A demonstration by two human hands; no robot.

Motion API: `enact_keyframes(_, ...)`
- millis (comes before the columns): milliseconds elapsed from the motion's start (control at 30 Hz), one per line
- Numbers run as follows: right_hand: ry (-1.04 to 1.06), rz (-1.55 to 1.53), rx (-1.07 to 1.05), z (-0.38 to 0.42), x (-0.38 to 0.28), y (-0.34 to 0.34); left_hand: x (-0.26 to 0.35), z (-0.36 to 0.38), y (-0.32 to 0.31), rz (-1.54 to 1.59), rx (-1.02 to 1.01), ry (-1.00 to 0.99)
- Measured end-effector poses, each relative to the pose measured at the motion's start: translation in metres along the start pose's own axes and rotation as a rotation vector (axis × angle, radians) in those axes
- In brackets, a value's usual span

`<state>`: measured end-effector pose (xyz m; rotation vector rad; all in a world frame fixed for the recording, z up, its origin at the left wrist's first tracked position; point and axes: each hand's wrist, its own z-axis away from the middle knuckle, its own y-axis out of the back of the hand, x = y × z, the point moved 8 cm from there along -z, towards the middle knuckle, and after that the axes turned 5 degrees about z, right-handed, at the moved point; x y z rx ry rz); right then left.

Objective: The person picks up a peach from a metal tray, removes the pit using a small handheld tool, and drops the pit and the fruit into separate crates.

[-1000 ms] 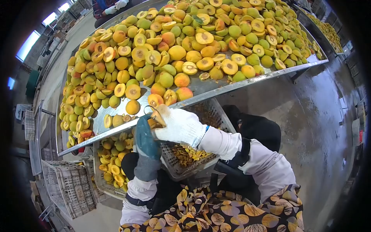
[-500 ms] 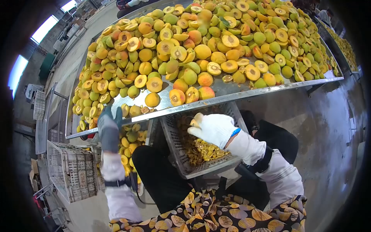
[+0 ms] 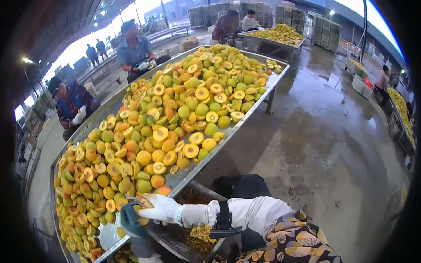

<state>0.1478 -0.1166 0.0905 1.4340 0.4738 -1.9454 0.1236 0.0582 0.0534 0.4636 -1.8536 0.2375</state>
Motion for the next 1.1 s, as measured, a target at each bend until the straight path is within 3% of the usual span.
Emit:
enact_keyframes(67, 0.229, 0.239, 0.372, -0.017, 0.013, 0.027, 0.045, 0.018, -0.044, -0.535, 0.008, -0.564)
enact_keyframes(133, 0.498, 0.501, 0.700, -0.022, 0.021, 0.027, 0.006, 0.020, -0.076, 0.658, -0.026, -0.007)
enact_keyframes(200, 0.510, 0.221, 0.581, -0.021, 0.027, 0.031, -0.007, 0.023, -0.095, 1.032, -0.029, 0.162)
enact_keyframes(267, 0.497, 0.344, 0.604, -0.007, 0.015, 0.037, -0.046, 0.029, -0.086, 0.908, 0.054, 0.201)
enact_keyframes(333, 0.416, 0.413, 0.545, -0.005, 0.011, 0.041, -0.027, 0.021, -0.094, 1.017, 0.197, 0.421)
enact_keyframes(400, 0.512, 0.582, 0.536, -0.001, 0.003, 0.038, -0.048, 0.017, -0.091, 1.073, 0.198, 0.371)
enact_keyframes(433, 0.517, 0.644, 0.504, 0.000, 0.005, 0.034, -0.056, 0.022, -0.082, 0.808, 0.225, 0.324)
enact_keyframes(500, 0.466, 0.680, 0.421, 0.005, 0.009, 0.028, -0.030, 0.022, -0.079, 0.587, 0.216, 0.276)
enact_keyframes(567, 0.359, 0.629, 0.312, 0.010, 0.012, 0.024, -0.007, 0.021, -0.080, 0.674, 0.168, 0.269)
enact_keyframes(667, 0.250, 0.697, 0.252, 0.019, 0.017, 0.029, -0.019, 0.015, -0.069, 0.843, 0.087, 0.368)
enact_keyframes(700, 0.191, 0.694, 0.213, 0.013, 0.026, 0.029, -0.030, 0.014, -0.063, 0.873, 0.142, 0.405)
enact_keyframes(767, 0.191, 0.674, 0.189, 0.012, 0.031, 0.020, -0.015, 0.021, -0.058, 0.583, 0.111, 0.266)
enact_keyframes(800, 0.190, 0.669, 0.182, 0.011, 0.032, 0.017, 0.000, 0.023, -0.062, 0.444, 0.089, 0.195)
enact_keyframes(833, 0.244, 0.726, 0.225, 0.013, 0.027, 0.013, -0.003, 0.026, -0.069, 0.782, 0.157, 0.297)
enact_keyframes(967, 0.397, 0.779, 0.335, 0.011, 0.025, 0.008, 0.002, 0.029, -0.072, 0.697, 0.166, 0.220)
enact_keyframes(1033, 0.401, 0.745, 0.355, 0.013, 0.025, 0.007, 0.003, 0.029, -0.068, 0.532, 0.166, 0.093)
enact_keyframes(1100, 0.362, 0.705, 0.351, 0.011, 0.028, 0.006, 0.000, 0.031, -0.067, 0.627, 0.171, 0.140)
